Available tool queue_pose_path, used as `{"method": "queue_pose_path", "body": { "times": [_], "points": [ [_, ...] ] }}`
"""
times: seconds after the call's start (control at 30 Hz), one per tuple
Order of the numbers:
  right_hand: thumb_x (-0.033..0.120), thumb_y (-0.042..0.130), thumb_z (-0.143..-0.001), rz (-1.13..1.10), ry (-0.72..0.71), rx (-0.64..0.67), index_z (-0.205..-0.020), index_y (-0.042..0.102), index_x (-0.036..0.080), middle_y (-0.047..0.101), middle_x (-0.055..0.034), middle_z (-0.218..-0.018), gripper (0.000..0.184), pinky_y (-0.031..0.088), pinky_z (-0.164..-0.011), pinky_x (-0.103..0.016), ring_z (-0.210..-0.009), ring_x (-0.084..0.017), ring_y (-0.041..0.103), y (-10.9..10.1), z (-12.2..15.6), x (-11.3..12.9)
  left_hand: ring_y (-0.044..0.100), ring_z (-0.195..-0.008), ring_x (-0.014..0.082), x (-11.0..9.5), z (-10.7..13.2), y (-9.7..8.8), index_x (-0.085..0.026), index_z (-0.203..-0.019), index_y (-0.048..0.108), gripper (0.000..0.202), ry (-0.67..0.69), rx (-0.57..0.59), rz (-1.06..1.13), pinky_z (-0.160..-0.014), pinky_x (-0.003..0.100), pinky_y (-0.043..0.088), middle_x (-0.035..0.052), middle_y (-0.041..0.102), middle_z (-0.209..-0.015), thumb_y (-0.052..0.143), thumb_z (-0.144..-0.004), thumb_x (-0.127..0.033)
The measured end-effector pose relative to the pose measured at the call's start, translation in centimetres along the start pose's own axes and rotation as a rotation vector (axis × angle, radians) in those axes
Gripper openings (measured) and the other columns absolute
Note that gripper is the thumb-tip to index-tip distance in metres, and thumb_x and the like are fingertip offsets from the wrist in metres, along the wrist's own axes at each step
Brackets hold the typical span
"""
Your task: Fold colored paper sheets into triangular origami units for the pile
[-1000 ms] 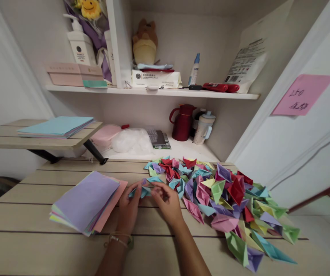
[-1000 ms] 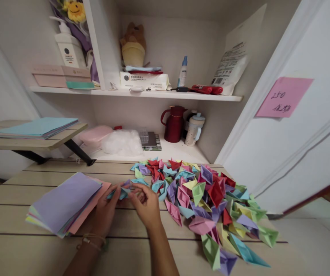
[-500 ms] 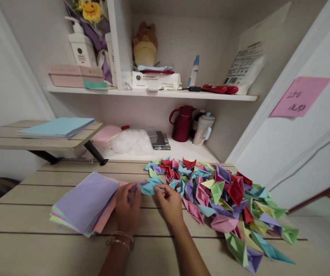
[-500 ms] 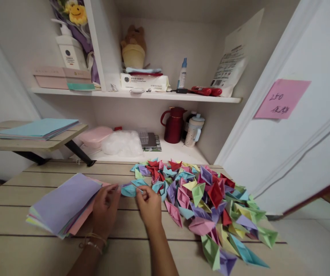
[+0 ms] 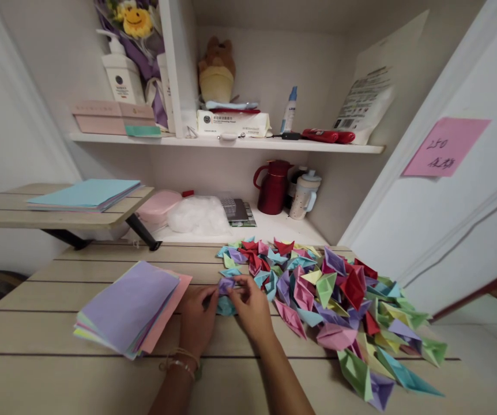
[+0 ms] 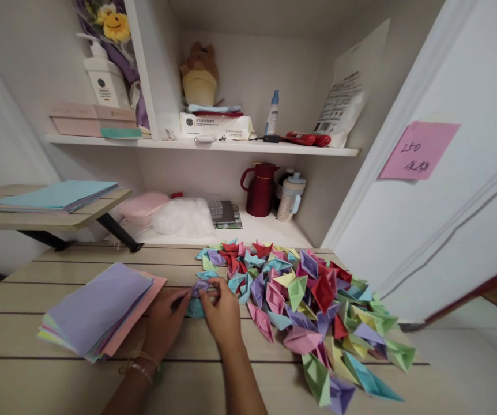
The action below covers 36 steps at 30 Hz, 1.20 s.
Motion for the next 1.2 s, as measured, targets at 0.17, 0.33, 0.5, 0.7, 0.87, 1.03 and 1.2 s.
{"method": "queue_pose_path", "body": {
  "times": [0.17, 0.33, 0.5, 0.7, 0.87, 1.03, 1.2],
  "points": [
    [0.022, 0.062, -0.067, 0.028, -0.006, 0.027, -0.119, 0.044, 0.021, 0.062, -0.0051, -0.099, 0.056, 0.045, -0.055, -0.024, -0.059, -0.013, 0.056, 0.1, 0.1, -0.1, 0.062, -0.081, 0.0244, 0.6, 0.1, 0.4, -0.019, -0.083, 0.069, 0.018, -0.022, 0.046, 0.033, -0.077, 0.035, 0.046, 0.0079, 0.07, -0.085, 0.058, -0.072, -0.027],
    [0.024, 0.064, -0.065, 0.128, -0.112, 0.104, -0.112, 0.054, 0.022, 0.059, -0.0049, -0.101, 0.048, 0.045, -0.066, -0.027, -0.071, -0.016, 0.055, 0.0, 0.4, 1.0, 0.061, -0.084, 0.0241, 0.5, 0.1, 0.6, -0.017, -0.085, 0.068, 0.02, -0.018, 0.087, -0.001, -0.078, 0.037, 0.046, 0.0081, 0.069, -0.087, 0.056, -0.07, -0.02],
    [0.023, 0.07, -0.058, 0.035, -0.091, 0.209, -0.116, 0.052, 0.023, 0.059, -0.0043, -0.096, 0.061, 0.044, -0.059, -0.024, -0.066, -0.014, 0.052, 0.4, 0.5, 1.1, 0.062, -0.082, 0.0223, 0.4, -0.1, 0.0, -0.017, -0.084, 0.068, 0.019, 0.0, 0.043, -0.088, -0.077, 0.036, 0.046, 0.0068, 0.069, -0.085, 0.053, -0.073, -0.021],
    [0.02, 0.067, -0.06, -0.173, -0.027, 0.199, -0.097, 0.063, 0.019, 0.06, -0.0056, -0.1, 0.037, 0.041, -0.048, -0.02, -0.054, -0.008, 0.049, 1.0, 0.2, 0.4, 0.062, -0.078, 0.0208, 0.8, -0.3, -0.5, -0.017, -0.084, 0.066, 0.019, 0.0, -0.059, -0.065, -0.072, 0.034, 0.048, 0.0059, 0.068, -0.083, 0.055, -0.075, -0.029],
    [0.026, 0.068, -0.064, -0.342, 0.128, 0.051, -0.092, 0.064, 0.014, 0.06, 0.001, -0.058, 0.03, 0.043, -0.046, -0.021, -0.046, -0.009, 0.048, 0.3, -0.2, -0.3, 0.059, -0.074, 0.0176, -1.0, 0.3, -1.6, -0.017, -0.085, 0.063, 0.014, 0.195, -0.276, -0.149, -0.067, 0.03, 0.047, 0.0048, 0.064, -0.081, 0.057, -0.075, -0.026],
    [0.032, 0.068, -0.069, -0.937, 0.245, -0.063, -0.105, 0.058, 0.018, 0.063, -0.0059, -0.099, 0.04, 0.05, -0.08, -0.033, -0.089, -0.018, 0.061, -0.3, -0.7, 0.3, 0.056, -0.079, 0.0185, -2.5, 1.2, -2.8, -0.017, -0.085, 0.063, 0.011, 0.41, -0.491, -0.324, -0.073, 0.032, 0.045, 0.0052, 0.062, -0.08, 0.058, -0.074, -0.017],
    [0.029, 0.067, -0.071, -1.262, 0.212, -0.109, -0.102, 0.058, 0.019, 0.06, -0.0059, -0.11, 0.033, 0.037, -0.1, -0.038, -0.11, -0.019, 0.052, -1.0, -1.2, 0.5, 0.055, -0.079, 0.0184, -2.2, 1.2, -3.2, -0.016, -0.086, 0.061, 0.012, 0.4, -0.54, -0.356, -0.071, 0.031, 0.045, 0.0058, 0.061, -0.08, 0.056, -0.075, -0.017]
  ]
}}
Point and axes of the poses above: each hand's wrist, its own z-axis away from the middle knuckle, its own y-axis out of the palm, x = y × z, the point moved 5 cm from there along -z, towards the middle knuckle
